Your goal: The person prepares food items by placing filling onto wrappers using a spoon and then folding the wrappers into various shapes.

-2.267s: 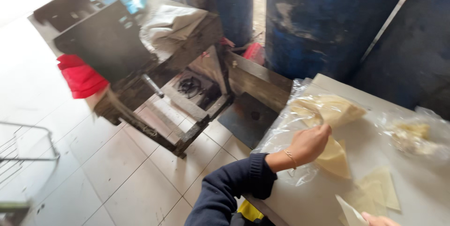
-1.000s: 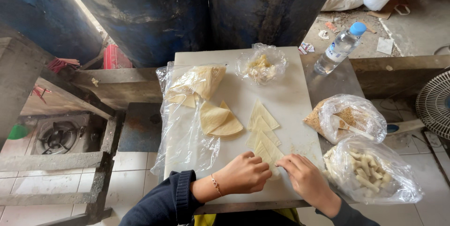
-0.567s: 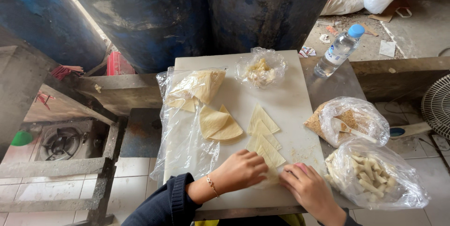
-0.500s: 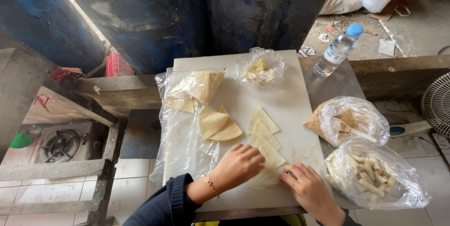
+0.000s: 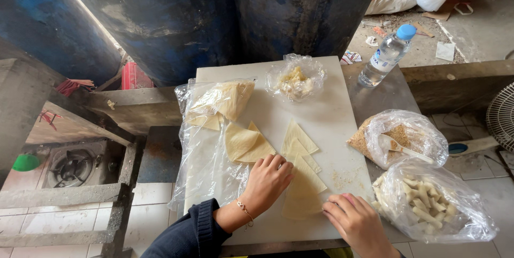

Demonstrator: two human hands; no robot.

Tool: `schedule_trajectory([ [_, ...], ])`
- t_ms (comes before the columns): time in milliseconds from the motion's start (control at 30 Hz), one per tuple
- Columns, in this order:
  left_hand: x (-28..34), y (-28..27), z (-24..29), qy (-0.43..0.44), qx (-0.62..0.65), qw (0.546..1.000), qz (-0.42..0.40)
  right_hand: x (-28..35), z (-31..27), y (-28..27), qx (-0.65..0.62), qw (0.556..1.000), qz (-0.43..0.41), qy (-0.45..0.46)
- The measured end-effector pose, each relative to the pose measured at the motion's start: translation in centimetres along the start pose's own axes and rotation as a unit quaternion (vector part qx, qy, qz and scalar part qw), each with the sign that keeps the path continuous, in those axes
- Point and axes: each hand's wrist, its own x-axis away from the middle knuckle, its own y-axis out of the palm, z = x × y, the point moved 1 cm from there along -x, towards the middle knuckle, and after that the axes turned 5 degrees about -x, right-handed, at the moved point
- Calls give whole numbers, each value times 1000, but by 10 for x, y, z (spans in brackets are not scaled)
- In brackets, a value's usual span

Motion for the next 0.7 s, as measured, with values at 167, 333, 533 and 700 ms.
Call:
schedule_trajectory([
  [167,-3,8,0,-17,22,1000,-5,3,1,-4,-12,1000,-4,7],
  [333,-5,10,2,-17,12,1000,-7,7,1,-4,-24,1000,-9,15],
  [533,-4,0,-4,-25,14,1000,13,11,3,4,-14,1000,-16,10],
  [700,-4,-18,-26,-70,-82,990,95,18,13,3,-17,999,19,22],
])
